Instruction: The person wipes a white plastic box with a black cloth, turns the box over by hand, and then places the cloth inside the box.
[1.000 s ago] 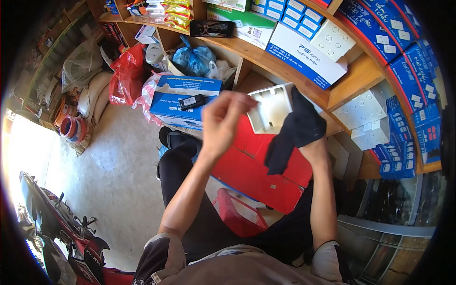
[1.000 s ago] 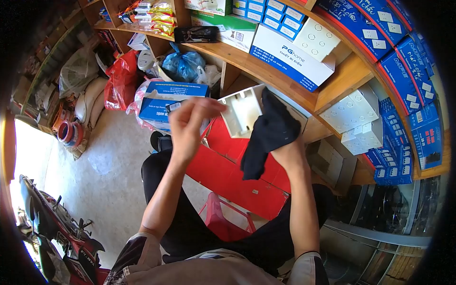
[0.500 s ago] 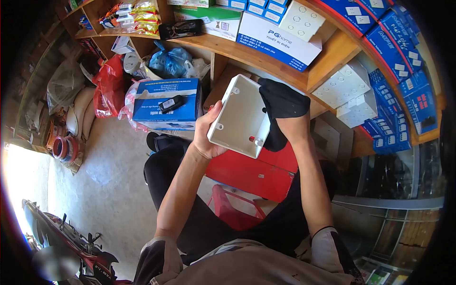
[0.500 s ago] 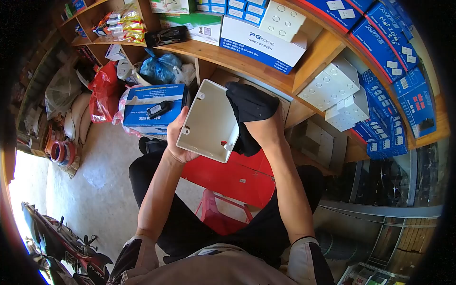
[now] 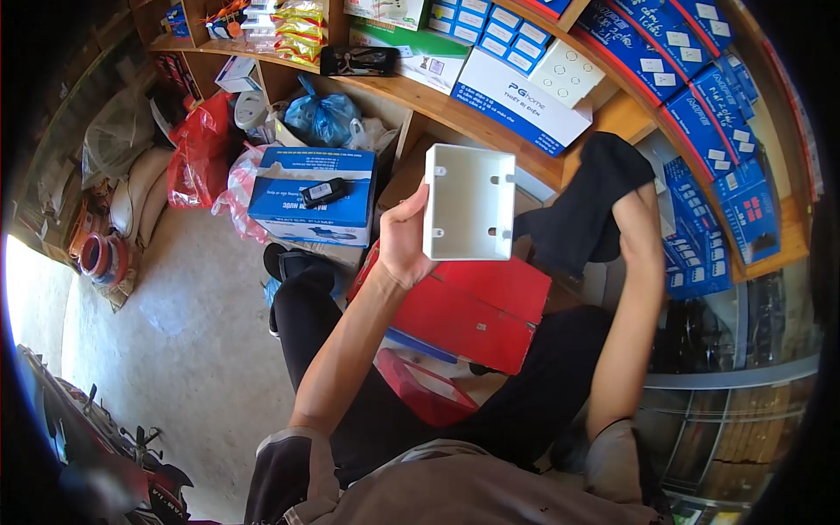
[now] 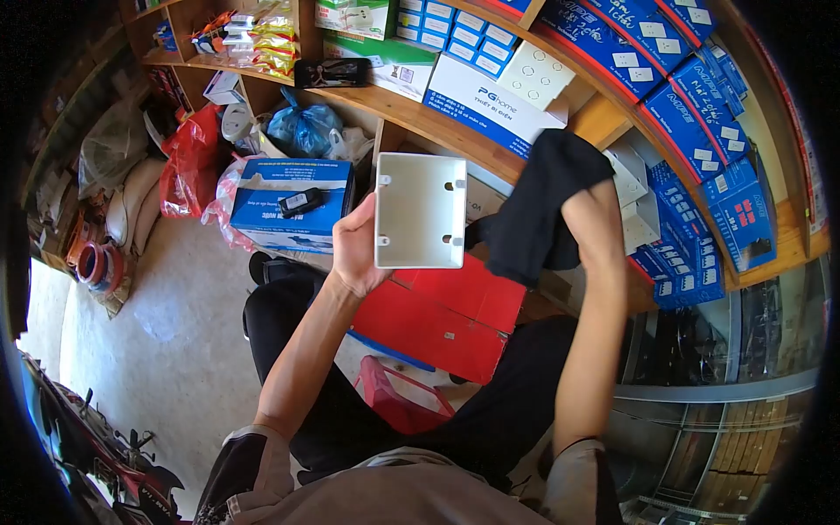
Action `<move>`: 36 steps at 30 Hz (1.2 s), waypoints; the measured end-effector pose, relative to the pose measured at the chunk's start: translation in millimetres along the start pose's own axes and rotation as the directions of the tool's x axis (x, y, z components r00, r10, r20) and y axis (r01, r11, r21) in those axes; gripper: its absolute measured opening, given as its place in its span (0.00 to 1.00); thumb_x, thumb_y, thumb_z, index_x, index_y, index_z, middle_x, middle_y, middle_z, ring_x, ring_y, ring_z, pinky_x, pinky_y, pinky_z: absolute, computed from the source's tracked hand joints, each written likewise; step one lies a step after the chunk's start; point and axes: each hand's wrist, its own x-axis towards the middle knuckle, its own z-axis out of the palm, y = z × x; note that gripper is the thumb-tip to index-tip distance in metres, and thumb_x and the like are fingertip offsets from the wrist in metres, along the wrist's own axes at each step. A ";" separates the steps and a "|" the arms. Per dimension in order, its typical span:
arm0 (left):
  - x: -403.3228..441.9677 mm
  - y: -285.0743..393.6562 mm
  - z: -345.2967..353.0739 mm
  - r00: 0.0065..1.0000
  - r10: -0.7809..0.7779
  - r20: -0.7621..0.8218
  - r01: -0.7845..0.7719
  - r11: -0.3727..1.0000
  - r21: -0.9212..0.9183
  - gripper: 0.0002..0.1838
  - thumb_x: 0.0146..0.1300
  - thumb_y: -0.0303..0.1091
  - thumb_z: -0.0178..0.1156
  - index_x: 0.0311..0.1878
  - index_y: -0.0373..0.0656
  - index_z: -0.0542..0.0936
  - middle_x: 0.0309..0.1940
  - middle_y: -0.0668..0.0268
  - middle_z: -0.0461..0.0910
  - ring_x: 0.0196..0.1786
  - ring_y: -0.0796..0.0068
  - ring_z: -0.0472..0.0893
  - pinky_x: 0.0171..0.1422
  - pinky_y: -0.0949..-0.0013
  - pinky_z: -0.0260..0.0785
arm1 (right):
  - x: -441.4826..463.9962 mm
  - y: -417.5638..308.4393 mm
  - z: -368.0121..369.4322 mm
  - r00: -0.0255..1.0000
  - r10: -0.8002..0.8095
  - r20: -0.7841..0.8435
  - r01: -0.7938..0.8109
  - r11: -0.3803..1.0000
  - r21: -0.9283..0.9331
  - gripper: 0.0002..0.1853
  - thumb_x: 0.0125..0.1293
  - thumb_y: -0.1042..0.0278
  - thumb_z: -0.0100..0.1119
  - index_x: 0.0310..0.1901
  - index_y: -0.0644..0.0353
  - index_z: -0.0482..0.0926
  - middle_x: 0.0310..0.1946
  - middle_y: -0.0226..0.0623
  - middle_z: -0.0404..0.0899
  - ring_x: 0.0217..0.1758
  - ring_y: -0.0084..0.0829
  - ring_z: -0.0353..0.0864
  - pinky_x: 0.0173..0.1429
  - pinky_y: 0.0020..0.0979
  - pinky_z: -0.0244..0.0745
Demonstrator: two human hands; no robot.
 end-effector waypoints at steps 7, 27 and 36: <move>-11.9 -10.2 19.1 1.000 0.025 0.016 -0.022 0.985 -0.174 0.28 0.80 0.53 0.39 0.73 0.46 0.67 0.69 0.57 0.72 0.69 0.56 0.74 0.74 0.47 0.65 | 46.5 -62.6 47.6 0.791 -0.338 0.510 0.547 0.765 -0.341 0.14 0.63 0.72 0.54 0.46 0.70 0.81 0.44 0.52 0.85 0.48 0.47 0.84 0.56 0.39 0.76; -19.3 4.5 12.2 0.971 0.127 -0.201 -0.089 0.978 0.186 0.34 0.75 0.61 0.44 0.64 0.39 0.75 0.53 0.56 0.82 0.55 0.60 0.83 0.62 0.56 0.76 | -45.5 23.2 110.1 0.724 -0.063 0.686 0.253 0.951 -0.179 0.20 0.64 0.63 0.70 0.51 0.69 0.79 0.44 0.44 0.84 0.48 0.36 0.85 0.54 0.35 0.78; -22.4 -16.1 35.5 0.954 0.141 -0.265 -0.070 0.963 0.262 0.27 0.77 0.57 0.45 0.67 0.50 0.73 0.55 0.66 0.82 0.54 0.72 0.83 0.62 0.63 0.75 | -40.3 31.6 119.5 0.997 0.022 0.073 -0.020 0.999 -0.032 0.08 0.65 0.74 0.64 0.43 0.67 0.79 0.34 0.38 0.84 0.32 0.22 0.83 0.39 0.29 0.77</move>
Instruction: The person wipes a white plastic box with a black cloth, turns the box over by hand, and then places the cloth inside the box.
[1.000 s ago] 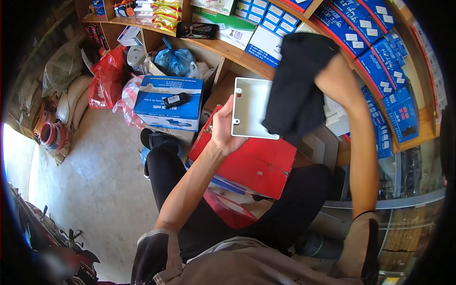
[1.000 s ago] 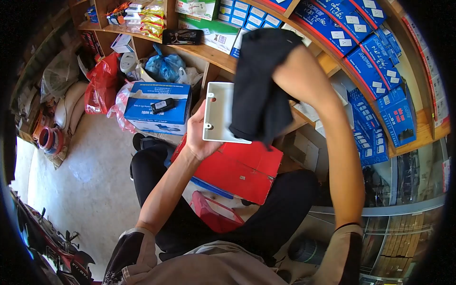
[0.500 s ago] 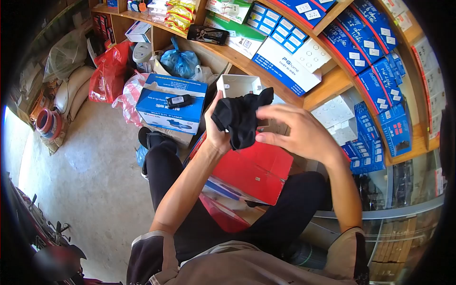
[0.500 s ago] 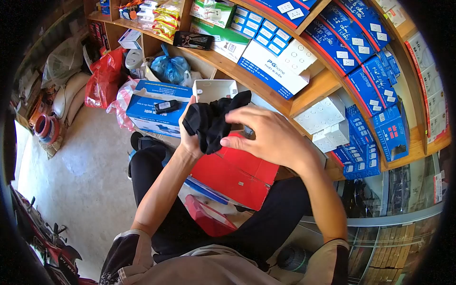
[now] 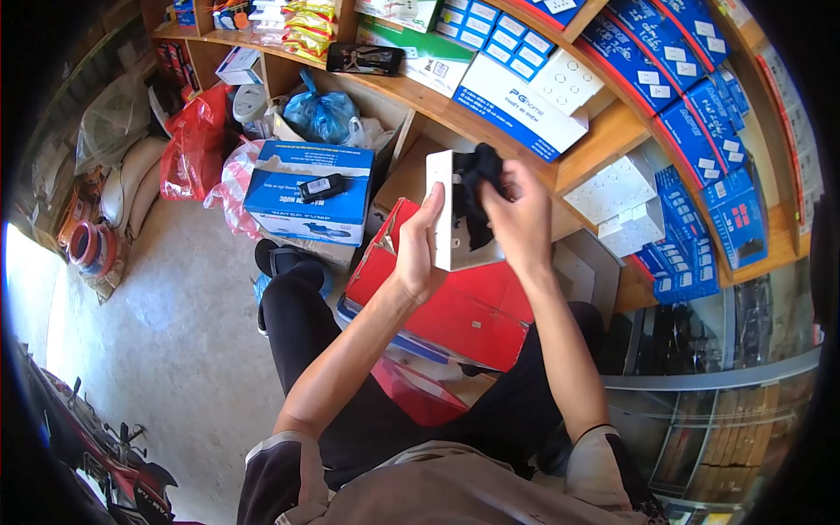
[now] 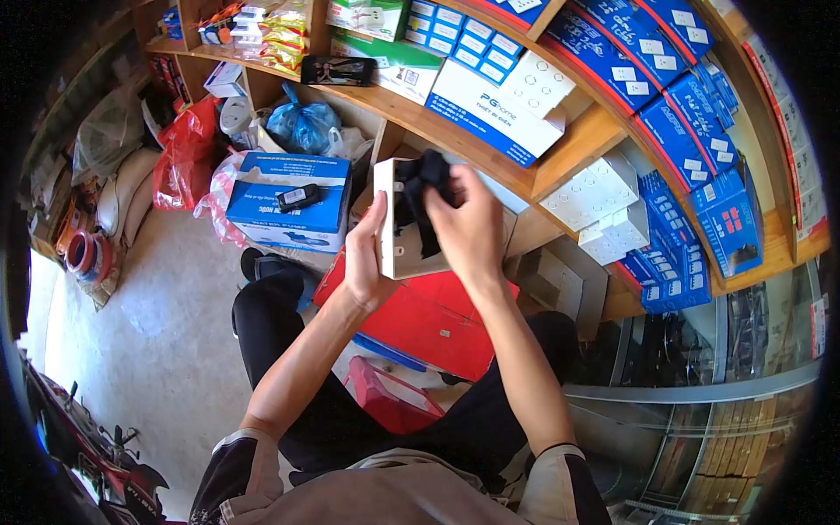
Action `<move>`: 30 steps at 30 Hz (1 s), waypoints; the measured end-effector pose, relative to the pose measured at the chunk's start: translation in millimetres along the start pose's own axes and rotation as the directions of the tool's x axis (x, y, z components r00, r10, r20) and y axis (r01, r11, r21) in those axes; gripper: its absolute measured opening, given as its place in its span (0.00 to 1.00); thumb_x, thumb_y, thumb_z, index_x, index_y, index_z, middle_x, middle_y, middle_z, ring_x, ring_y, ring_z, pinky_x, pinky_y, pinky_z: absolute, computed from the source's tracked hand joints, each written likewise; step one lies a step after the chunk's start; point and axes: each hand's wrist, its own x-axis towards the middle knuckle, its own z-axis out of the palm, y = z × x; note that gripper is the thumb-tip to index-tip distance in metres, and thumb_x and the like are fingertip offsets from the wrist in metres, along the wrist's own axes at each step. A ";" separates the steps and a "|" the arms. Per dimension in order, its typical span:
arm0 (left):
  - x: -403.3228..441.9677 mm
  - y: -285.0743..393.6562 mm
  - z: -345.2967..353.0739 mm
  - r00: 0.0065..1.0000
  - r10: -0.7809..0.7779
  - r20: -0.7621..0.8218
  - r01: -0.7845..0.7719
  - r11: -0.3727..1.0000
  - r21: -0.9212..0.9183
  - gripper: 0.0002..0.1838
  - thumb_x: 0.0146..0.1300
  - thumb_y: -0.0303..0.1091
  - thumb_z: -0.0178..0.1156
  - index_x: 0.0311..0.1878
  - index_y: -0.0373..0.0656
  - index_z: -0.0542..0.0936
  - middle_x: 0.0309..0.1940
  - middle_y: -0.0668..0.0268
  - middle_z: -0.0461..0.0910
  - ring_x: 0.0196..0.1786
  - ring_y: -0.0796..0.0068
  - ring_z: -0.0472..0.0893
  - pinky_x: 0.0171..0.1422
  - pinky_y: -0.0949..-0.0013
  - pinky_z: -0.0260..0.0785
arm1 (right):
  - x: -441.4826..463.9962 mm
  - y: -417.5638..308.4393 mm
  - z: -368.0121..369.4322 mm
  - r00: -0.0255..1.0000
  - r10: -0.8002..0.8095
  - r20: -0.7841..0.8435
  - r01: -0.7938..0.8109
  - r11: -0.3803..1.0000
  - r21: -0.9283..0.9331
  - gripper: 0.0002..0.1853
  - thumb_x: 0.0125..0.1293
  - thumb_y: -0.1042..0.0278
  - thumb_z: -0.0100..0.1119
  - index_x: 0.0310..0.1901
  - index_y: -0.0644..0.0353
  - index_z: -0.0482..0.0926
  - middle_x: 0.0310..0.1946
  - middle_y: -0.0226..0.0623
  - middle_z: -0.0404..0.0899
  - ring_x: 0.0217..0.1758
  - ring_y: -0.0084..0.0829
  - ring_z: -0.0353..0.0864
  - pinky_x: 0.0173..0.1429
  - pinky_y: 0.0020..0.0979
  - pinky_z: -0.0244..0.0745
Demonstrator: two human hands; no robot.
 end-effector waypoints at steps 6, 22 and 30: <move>7.1 7.0 -1.4 0.975 -0.212 0.072 0.211 0.977 0.020 0.28 0.77 0.61 0.42 0.66 0.51 0.73 0.51 0.69 0.82 0.51 0.73 0.83 0.57 0.63 0.77 | -3.4 10.5 0.0 0.923 -0.320 0.215 0.366 0.902 -0.227 0.07 0.66 0.78 0.58 0.44 0.72 0.77 0.43 0.52 0.74 0.47 0.51 0.79 0.48 0.41 0.75; 13.9 5.2 -8.7 0.968 -0.213 0.134 0.188 0.966 0.178 0.25 0.78 0.51 0.48 0.68 0.44 0.71 0.48 0.66 0.80 0.49 0.78 0.82 0.55 0.71 0.76 | 1.1 -15.7 -52.1 0.457 0.057 0.888 0.384 0.887 -0.255 0.11 0.63 0.81 0.56 0.47 0.67 0.81 0.51 0.52 0.77 0.56 0.49 0.79 0.56 0.39 0.73; 22.5 9.4 -4.4 0.974 -0.176 -0.141 0.177 0.984 -0.001 0.19 0.74 0.52 0.53 0.53 0.47 0.80 0.37 0.70 0.84 0.35 0.77 0.82 0.41 0.71 0.75 | -38.8 34.5 -48.8 0.795 -0.026 0.606 -0.114 0.975 0.192 0.23 0.72 0.72 0.48 0.67 0.73 0.69 0.66 0.48 0.71 0.67 0.34 0.73 0.70 0.32 0.66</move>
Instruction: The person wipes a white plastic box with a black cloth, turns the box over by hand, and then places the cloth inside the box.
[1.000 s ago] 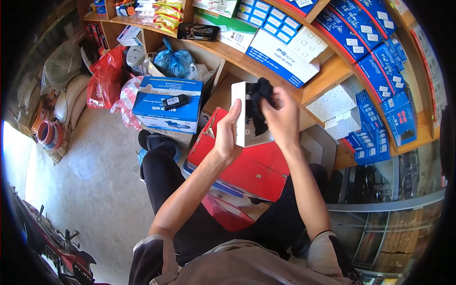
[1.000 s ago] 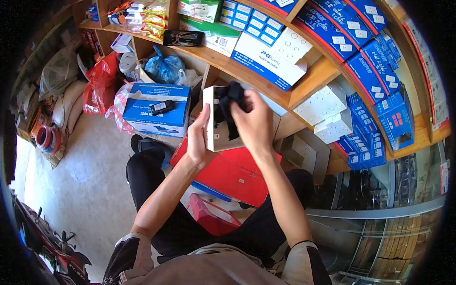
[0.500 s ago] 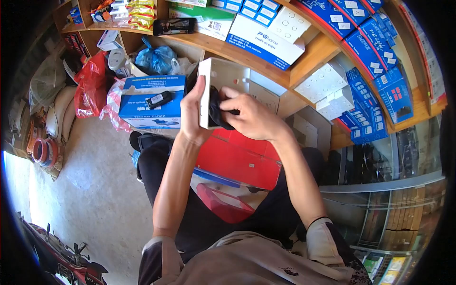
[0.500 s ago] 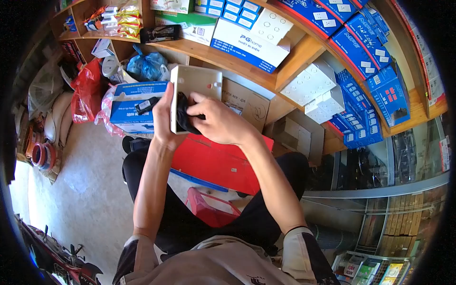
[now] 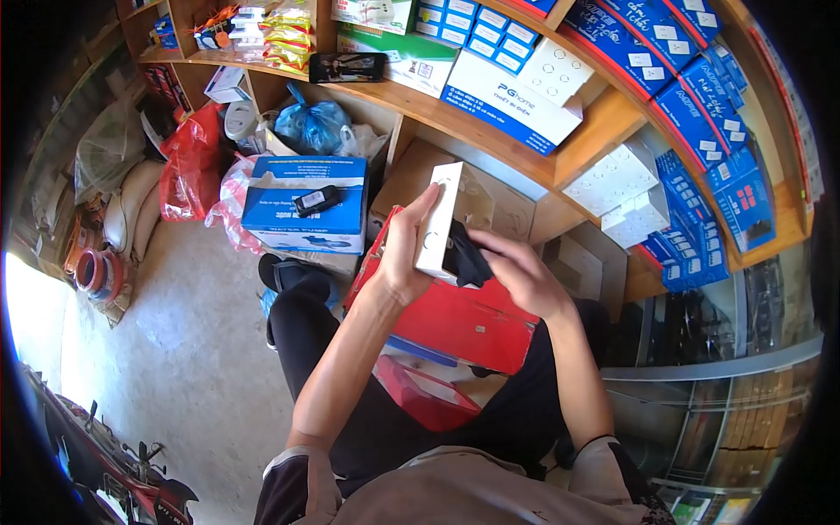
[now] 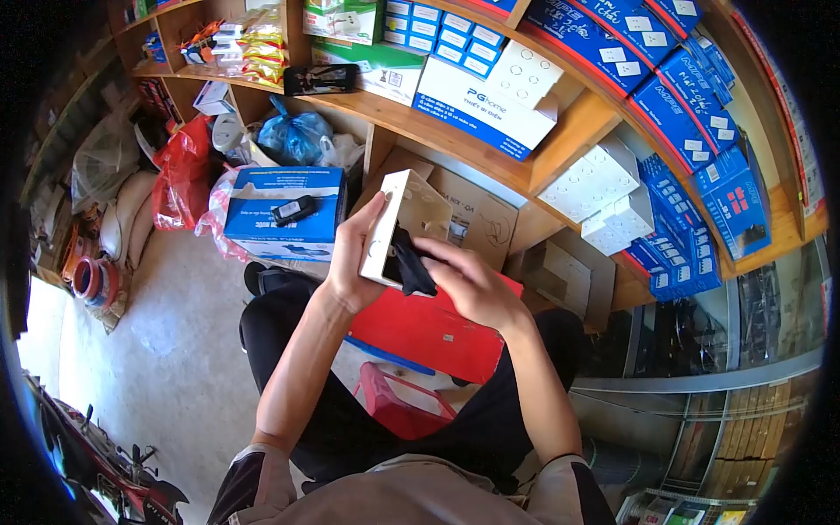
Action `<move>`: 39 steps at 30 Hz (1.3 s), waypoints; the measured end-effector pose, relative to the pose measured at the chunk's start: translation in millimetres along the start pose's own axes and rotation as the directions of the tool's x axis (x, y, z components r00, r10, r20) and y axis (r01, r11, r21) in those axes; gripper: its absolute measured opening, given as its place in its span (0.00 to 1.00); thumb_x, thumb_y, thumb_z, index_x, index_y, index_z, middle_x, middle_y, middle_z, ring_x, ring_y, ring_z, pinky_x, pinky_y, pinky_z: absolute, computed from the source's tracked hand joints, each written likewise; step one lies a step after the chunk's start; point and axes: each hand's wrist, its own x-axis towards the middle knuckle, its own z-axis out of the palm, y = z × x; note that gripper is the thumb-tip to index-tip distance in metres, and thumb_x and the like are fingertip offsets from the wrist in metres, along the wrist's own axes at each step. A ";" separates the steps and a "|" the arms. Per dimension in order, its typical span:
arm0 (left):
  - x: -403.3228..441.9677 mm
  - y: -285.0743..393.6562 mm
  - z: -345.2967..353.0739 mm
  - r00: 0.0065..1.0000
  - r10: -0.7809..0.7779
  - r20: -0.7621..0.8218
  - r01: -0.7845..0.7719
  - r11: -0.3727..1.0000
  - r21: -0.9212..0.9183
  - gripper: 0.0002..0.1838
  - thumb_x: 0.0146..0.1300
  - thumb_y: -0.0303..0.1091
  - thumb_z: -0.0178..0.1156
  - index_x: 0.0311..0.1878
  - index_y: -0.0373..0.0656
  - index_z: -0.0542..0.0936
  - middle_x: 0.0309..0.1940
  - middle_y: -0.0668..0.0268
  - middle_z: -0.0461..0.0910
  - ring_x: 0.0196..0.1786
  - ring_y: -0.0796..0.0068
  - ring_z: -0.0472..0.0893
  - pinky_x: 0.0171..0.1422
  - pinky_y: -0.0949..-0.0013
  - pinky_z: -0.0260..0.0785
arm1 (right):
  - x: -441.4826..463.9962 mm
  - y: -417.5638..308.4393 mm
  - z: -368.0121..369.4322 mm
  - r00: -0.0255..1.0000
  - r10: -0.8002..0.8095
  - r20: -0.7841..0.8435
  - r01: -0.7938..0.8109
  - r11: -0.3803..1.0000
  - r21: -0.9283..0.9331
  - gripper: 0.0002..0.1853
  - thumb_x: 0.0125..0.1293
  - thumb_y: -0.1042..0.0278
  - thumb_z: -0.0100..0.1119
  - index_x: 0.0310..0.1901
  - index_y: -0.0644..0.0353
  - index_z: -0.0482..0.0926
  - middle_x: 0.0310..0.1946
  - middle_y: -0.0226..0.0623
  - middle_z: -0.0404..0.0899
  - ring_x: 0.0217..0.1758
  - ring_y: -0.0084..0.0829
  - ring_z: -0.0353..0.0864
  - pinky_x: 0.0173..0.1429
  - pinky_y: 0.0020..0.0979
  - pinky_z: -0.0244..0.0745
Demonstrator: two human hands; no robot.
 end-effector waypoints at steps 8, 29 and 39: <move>18.7 -3.9 -17.5 1.000 0.014 0.010 -0.014 1.000 0.001 0.21 0.71 0.49 0.55 0.57 0.45 0.76 0.41 0.67 0.83 0.41 0.71 0.83 0.48 0.65 0.77 | 17.3 7.7 29.0 0.972 -0.217 -0.087 0.156 0.880 -0.449 0.38 0.67 0.48 0.67 0.66 0.73 0.69 0.64 0.51 0.68 0.73 0.47 0.66 0.73 0.41 0.65; 46.3 -26.0 -9.6 0.781 0.498 0.377 -0.619 0.695 0.366 0.49 0.57 0.67 0.64 0.72 0.45 0.62 0.79 0.52 0.51 0.77 0.56 0.59 0.79 0.56 0.53 | 41.0 10.9 0.7 0.994 -0.015 -0.110 0.073 0.832 0.551 0.22 0.76 0.55 0.58 0.60 0.64 0.73 0.46 0.31 0.79 0.50 0.17 0.74 0.55 0.24 0.70; 46.2 -31.8 -11.3 0.856 0.319 0.406 -0.370 0.928 0.051 0.47 0.63 0.76 0.49 0.68 0.42 0.66 0.74 0.47 0.60 0.75 0.52 0.64 0.76 0.50 0.59 | 38.7 24.1 -10.8 0.991 -0.120 -0.057 0.132 0.951 0.281 0.10 0.74 0.67 0.60 0.44 0.66 0.83 0.36 0.28 0.79 0.39 0.18 0.77 0.45 0.26 0.74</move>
